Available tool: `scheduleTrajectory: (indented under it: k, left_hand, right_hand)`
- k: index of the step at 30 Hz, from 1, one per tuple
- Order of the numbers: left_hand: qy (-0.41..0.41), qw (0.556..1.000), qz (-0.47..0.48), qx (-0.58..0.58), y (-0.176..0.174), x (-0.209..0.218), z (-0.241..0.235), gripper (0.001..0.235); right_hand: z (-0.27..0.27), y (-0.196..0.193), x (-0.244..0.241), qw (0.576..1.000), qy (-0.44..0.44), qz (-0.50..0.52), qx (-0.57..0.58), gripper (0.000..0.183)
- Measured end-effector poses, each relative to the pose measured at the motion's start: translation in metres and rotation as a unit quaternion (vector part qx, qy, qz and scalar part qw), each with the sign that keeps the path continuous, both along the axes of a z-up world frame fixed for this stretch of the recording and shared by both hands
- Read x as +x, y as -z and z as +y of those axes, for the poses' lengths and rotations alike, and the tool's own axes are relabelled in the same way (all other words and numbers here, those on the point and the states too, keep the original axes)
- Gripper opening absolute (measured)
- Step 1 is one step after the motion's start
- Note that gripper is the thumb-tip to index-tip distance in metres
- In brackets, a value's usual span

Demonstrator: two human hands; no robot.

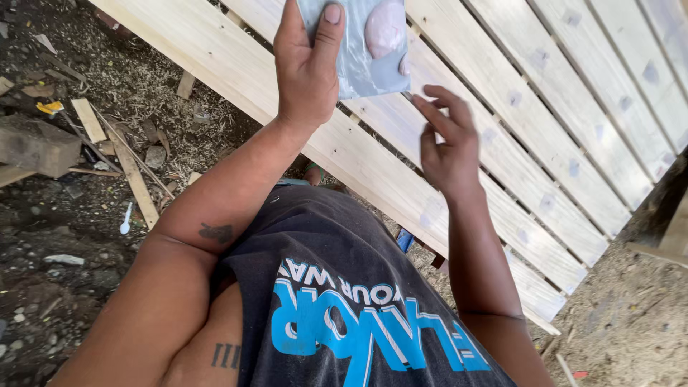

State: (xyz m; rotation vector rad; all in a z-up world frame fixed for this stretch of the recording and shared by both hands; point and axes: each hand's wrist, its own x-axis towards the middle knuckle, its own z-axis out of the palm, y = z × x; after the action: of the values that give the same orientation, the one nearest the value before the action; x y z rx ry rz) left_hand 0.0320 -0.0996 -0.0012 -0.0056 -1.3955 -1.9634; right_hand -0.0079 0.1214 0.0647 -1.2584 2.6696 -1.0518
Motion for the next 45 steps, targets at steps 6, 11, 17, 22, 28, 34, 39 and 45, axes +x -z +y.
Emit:
scheduleTrajectory:
  k: [6, 11, 17, 22, 28, 34, 39, 45]
  left_hand:
    - [0.009, 0.995, -0.092, -0.031, -0.001, 0.011, -0.017, 0.025]
    - [-0.074, 0.995, -0.044, -0.051, 0.019, 0.008, -0.019, 0.024]
    - [-0.115, 0.990, -0.040, 0.070, 0.059, 0.025, -0.048, 0.021]
    - [-0.127, 0.981, -0.082, 0.122, 0.086, 0.084, -0.078, 0.031]
    - [-0.100, 0.979, -0.137, 0.117, 0.096, 0.122, -0.084, 0.032]
    - [-0.052, 0.980, -0.169, 0.093, 0.092, 0.125, -0.080, 0.032]
    - [-0.063, 0.981, -0.177, 0.041, 0.083, 0.120, -0.094, 0.030]
    - [-0.066, 0.981, -0.179, 0.031, 0.083, 0.125, -0.102, 0.028]
  right_hand:
    - [-0.026, -0.043, -0.019, 0.947, -0.093, 0.301, 0.066, 0.021]
    - [-0.034, 0.003, -0.034, 0.960, -0.144, 0.204, 0.129, 0.027]
    - [-0.045, 0.102, -0.065, 0.885, 0.206, -0.251, 0.335, 0.046]
    - [-0.035, 0.174, -0.068, 0.948, 0.155, -0.110, 0.254, 0.045]
    - [-0.052, 0.207, -0.038, 0.927, 0.190, -0.085, 0.313, 0.048]
    - [-0.054, 0.190, -0.012, 0.925, 0.145, -0.070, 0.343, 0.062]
    - [-0.039, 0.179, -0.053, 0.900, 0.217, -0.137, 0.353, 0.055]
    - [-0.055, 0.202, -0.059, 0.894, 0.269, -0.150, 0.327, 0.050]
